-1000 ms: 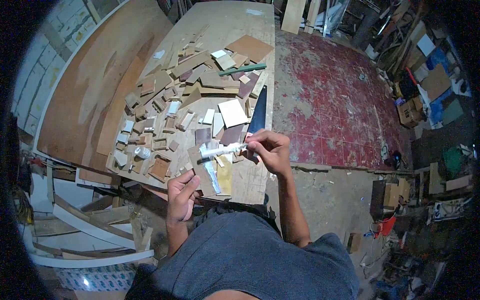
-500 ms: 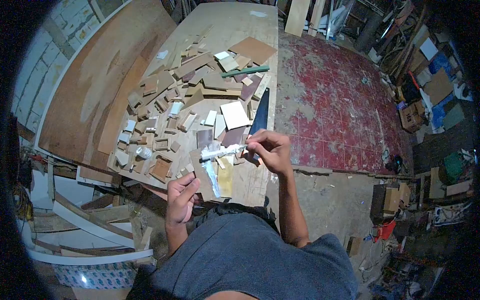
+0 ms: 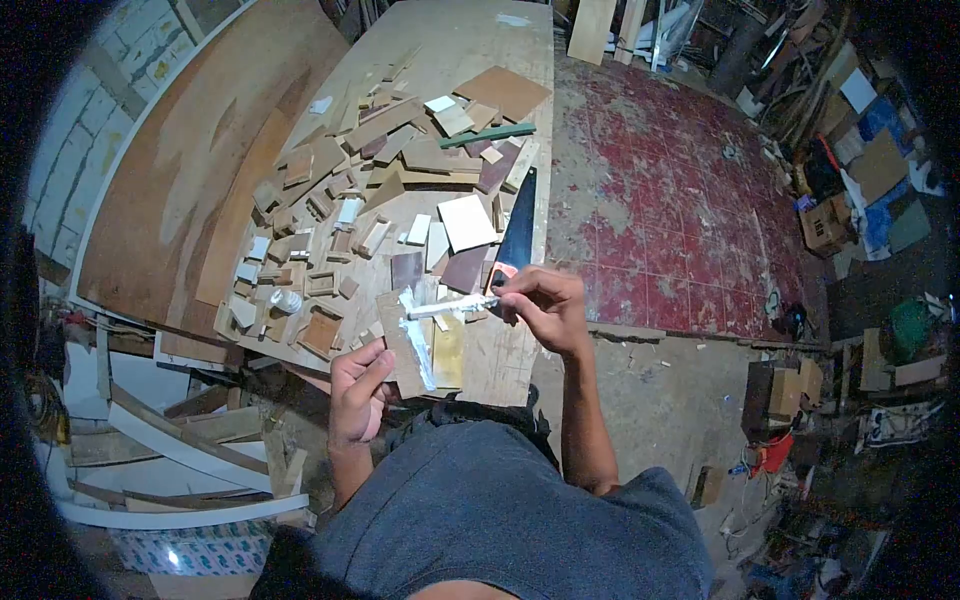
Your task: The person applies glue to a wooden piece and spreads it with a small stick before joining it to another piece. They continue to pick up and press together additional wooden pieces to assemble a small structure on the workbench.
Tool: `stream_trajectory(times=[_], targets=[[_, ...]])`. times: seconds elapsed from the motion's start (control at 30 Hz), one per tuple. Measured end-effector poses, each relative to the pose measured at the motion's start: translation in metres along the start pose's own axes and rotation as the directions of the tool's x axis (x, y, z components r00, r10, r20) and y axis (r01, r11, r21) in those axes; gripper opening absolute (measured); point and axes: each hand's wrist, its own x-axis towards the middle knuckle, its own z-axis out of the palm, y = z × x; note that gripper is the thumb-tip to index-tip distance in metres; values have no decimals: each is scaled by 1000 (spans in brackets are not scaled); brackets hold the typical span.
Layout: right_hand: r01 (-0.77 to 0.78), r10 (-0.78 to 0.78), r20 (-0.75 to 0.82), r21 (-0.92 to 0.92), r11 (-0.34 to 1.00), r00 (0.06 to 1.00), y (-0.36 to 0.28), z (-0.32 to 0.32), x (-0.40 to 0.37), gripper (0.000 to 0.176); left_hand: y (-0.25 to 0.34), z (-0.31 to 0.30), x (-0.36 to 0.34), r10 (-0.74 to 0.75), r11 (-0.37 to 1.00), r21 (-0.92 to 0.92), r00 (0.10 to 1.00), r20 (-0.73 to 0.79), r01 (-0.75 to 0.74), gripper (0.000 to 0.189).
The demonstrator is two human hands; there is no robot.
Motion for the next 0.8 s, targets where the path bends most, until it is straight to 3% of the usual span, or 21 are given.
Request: stream_trajectory(times=[0.1, 0.17, 0.27, 0.3, 0.53, 0.63, 0.7, 0.8], targets=[[-3, 1, 36, 60, 998, 999, -2, -1, -2, 3, -6, -7, 2, 10, 1000, 13, 1000, -4, -10, 30], [-29, 36, -38, 174, 984, 999, -5, 3, 0, 4, -8, -8, 2, 18, 999, 41, 1000, 18, -19, 31], [-15, 27, -103, 116, 993, 994, 1, 8, 6, 4, -1, 1, -1, -19, 999, 40, 1000, -2, 19, 29], [-12, 14, -72, 29, 1000, 997, 4, 6, 7, 4, -2, 1, -2, -12, 998, 58, 1000, -4, 12, 28], [-74, 65, 93, 89, 993, 994, 1, -4, -1, 6, -3, 0, -3, 15, 1000, 15, 1000, -18, -14, 28], [-34, 33, 9, 168, 985, 999, 5, -1, 1, 6, -5, -7, -3, 2, 998, 63, 1000, 3, -2, 28], [-31, 45, -99, 138, 990, 994, 7, 1, 2, 6, -5, -4, -3, 5, 999, 52, 1000, 14, -6, 28], [-21, 28, -98, 72, 997, 995, 10, 3, 5, 7, -3, -1, -3, 9, 999, 42, 1000, 25, -10, 28]])
